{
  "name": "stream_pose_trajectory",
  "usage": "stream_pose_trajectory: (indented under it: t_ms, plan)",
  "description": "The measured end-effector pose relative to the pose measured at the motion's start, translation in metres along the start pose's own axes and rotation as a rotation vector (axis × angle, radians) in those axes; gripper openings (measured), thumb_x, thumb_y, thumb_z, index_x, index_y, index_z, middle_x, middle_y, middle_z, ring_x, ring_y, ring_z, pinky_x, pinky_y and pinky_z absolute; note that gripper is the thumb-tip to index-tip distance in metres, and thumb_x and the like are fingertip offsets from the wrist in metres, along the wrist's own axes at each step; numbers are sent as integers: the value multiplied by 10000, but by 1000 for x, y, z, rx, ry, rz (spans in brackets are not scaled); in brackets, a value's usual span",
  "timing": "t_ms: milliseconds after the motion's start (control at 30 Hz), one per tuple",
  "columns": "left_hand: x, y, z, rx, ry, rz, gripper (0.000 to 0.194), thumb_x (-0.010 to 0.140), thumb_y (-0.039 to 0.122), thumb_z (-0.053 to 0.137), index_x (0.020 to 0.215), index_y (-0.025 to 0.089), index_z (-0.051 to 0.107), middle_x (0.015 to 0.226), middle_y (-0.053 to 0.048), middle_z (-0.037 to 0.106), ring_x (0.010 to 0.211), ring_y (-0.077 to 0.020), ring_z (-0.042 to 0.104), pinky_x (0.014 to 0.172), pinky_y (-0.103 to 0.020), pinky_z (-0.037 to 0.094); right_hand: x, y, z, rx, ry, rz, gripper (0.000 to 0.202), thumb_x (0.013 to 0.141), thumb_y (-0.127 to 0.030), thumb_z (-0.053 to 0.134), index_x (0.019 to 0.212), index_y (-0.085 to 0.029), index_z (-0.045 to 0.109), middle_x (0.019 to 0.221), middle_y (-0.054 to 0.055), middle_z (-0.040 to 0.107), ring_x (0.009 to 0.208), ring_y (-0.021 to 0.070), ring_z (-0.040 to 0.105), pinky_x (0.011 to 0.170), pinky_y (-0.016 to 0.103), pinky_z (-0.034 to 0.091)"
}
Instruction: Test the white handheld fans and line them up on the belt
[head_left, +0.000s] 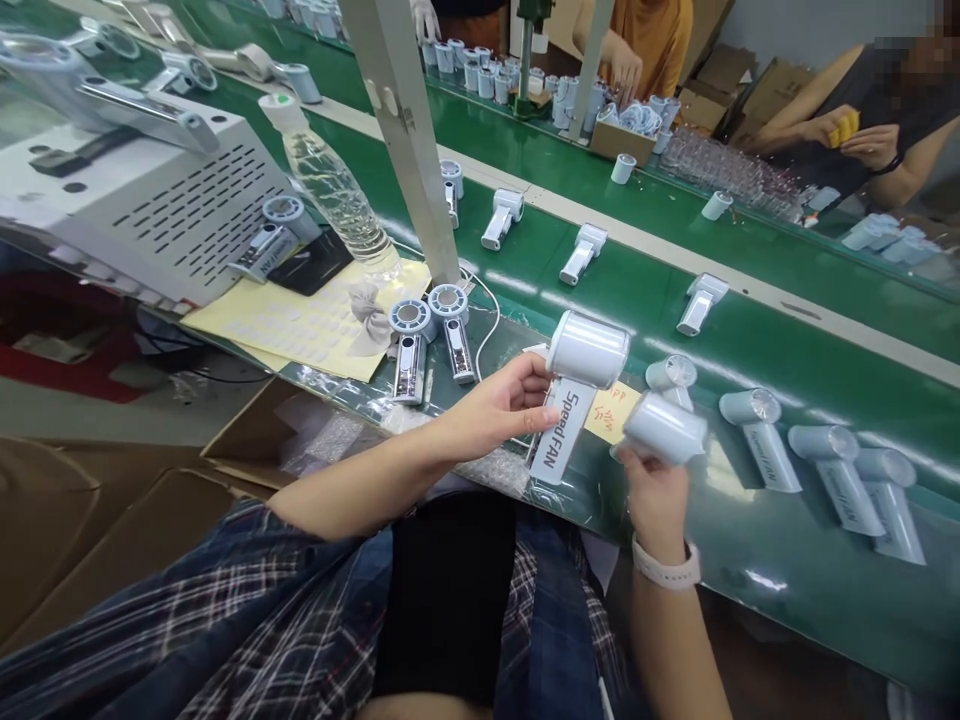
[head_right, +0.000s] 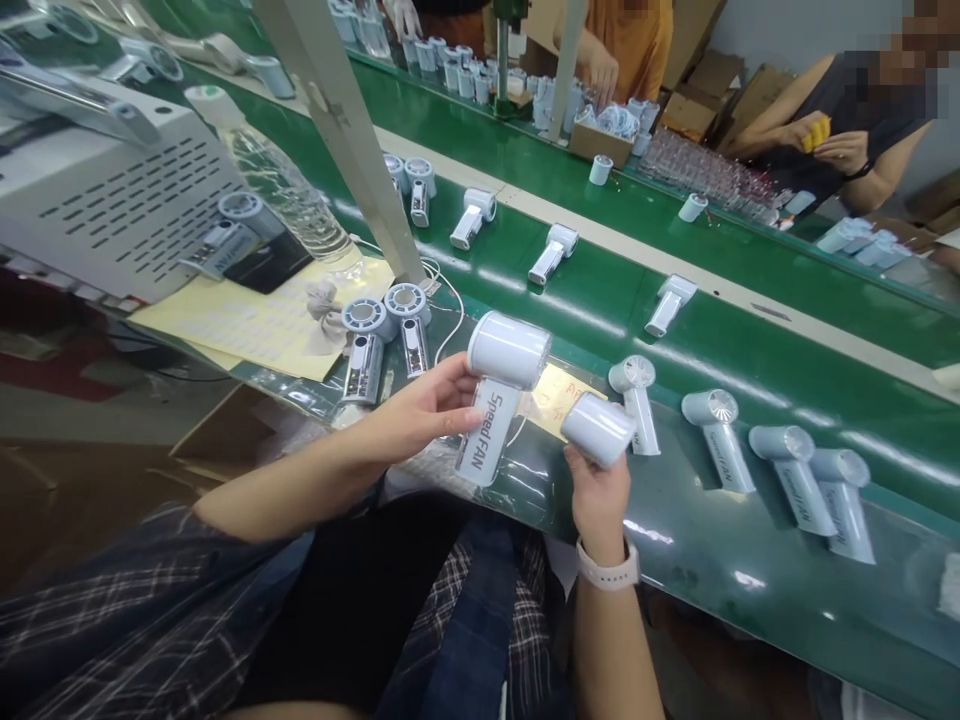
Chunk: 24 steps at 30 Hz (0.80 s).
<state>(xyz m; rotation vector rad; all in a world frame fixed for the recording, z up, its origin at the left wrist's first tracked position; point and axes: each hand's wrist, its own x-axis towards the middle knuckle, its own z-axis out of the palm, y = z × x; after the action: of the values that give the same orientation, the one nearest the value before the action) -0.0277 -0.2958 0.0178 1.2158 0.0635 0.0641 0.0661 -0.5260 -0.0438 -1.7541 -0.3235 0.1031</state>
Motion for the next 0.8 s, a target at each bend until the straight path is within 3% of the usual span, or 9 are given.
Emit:
stream_pose_trajectory:
  t_ms: [133, 300, 567, 800]
  plan:
    - [-2, 0, 1, 2, 7, 2, 481, 803, 430, 849, 1079, 193, 534, 1122, -91, 728, 1094, -234, 697, 915, -350, 550, -4, -32, 1, 377, -70, 73, 305, 799, -401, 834, 1037, -251, 717, 1051, 66, 754, 1026, 271, 686, 1017, 542, 546]
    - [-3, 1, 3, -3, -4, 9, 533, 793, 472, 861, 1109, 189, 541, 1143, -105, 727, 1094, -242, 695, 901, -341, 552, -15, -64, 9, 688, -244, 261, 289, 834, -434, 749, 1065, -266, 706, 1003, 60, 740, 918, 255, 696, 886, 497, 608]
    - [-6, 4, 4, 19, -54, 17, 509, 805, 488, 855, 1058, 188, 532, 1075, -82, 728, 995, -197, 700, 819, -291, 548, -23, -66, 16, 788, -305, 310, 254, 858, -439, 692, 1053, -276, 671, 895, 34, 722, 774, 213, 687, 681, 381, 612]
    - [-4, 3, 8, 10, -103, 16, 508, 809, 503, 846, 1067, 188, 542, 1056, -82, 730, 966, -186, 693, 788, -278, 526, -20, -66, 18, 731, -264, 213, 461, 794, -642, 777, 1036, -269, 658, 850, 29, 665, 655, 180, 592, 472, 298, 508]
